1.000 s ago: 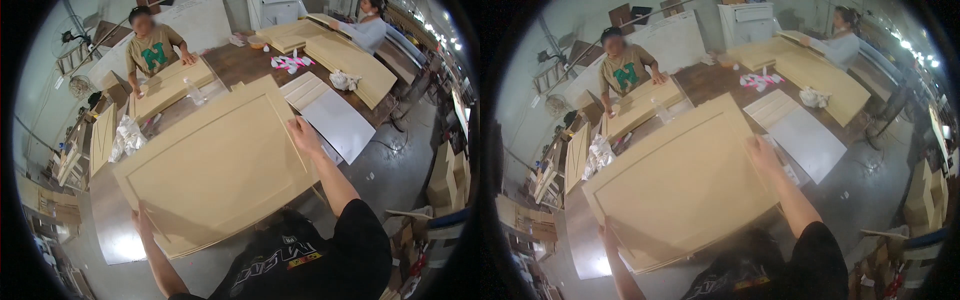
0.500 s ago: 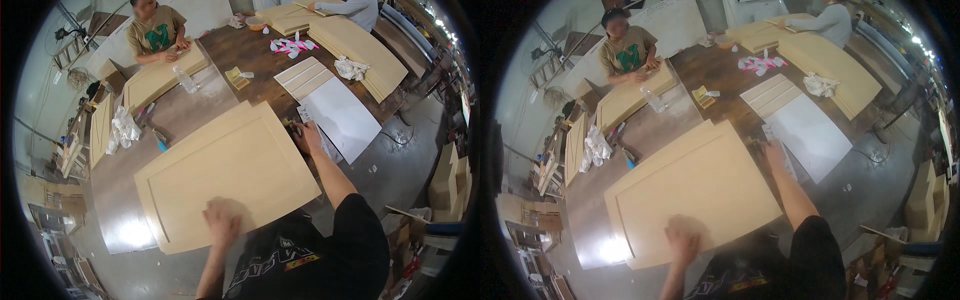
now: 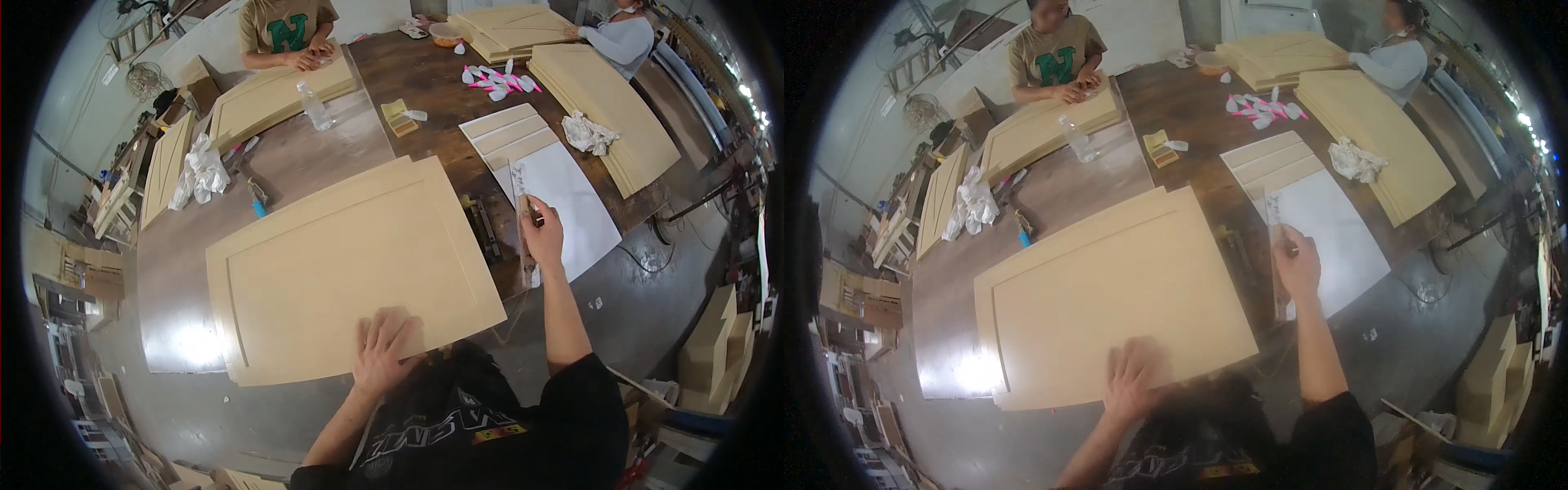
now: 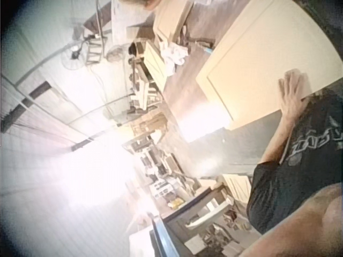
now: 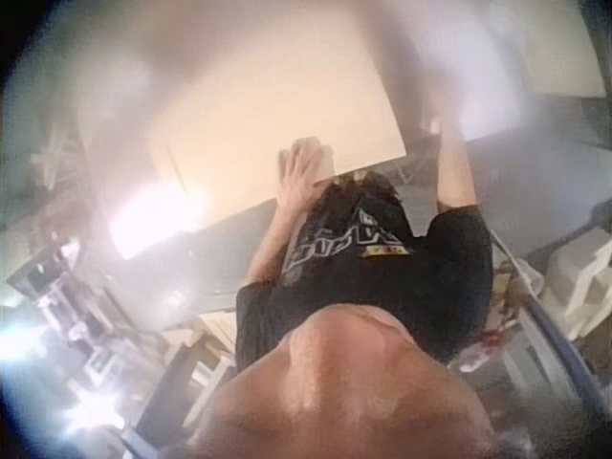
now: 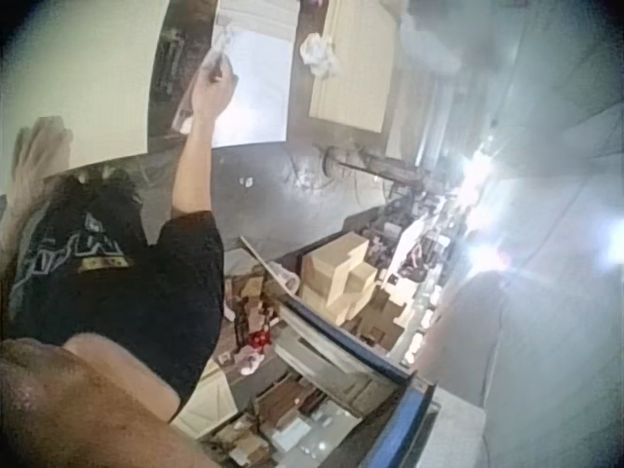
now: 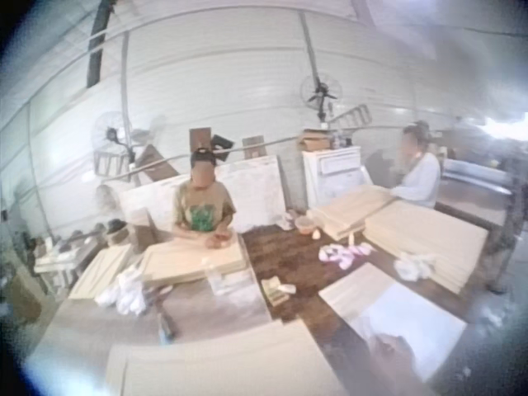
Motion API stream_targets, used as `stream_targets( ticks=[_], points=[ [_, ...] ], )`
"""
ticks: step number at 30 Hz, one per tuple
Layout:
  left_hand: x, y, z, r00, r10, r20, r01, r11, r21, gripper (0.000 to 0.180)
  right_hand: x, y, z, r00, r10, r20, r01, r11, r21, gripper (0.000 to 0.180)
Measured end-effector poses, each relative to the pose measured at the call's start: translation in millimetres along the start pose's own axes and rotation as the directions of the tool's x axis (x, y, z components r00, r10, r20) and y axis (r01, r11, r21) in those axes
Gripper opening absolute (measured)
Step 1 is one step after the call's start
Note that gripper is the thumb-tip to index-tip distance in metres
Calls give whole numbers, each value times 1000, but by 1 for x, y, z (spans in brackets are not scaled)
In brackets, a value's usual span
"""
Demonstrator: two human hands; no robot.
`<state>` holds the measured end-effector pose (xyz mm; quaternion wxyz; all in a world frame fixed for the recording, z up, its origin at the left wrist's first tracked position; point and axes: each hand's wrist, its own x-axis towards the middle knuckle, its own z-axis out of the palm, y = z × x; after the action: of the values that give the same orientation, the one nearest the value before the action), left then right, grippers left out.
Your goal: The person aligns thin wood strips onto rectangular wood panels using a paper marking template and attaches them with a staple gun before moving the completed panels to a nearby stack.
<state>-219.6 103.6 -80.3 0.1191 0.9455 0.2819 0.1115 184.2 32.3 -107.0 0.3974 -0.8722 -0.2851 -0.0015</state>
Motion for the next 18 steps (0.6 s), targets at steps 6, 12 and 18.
stream_targets(
  ticks=[6, 12, 18],
  points=[
    [4, 2, -6, 998, 17, -61, -19, 999, -36, 67, -82, -107, 3, 914, -234, 331, 221, 972, 77, 38],
    [-11, -7, -1, 984, -58, -169, 30, 986, -165, 47, -79, -133, 60, 921, -294, 253, 353, 906, -232, 40],
    [9, 2, 4, 967, -88, -240, 42, 981, -190, 27, -37, -129, 86, 893, -349, 283, 406, 897, -175, 36]
  ],
)
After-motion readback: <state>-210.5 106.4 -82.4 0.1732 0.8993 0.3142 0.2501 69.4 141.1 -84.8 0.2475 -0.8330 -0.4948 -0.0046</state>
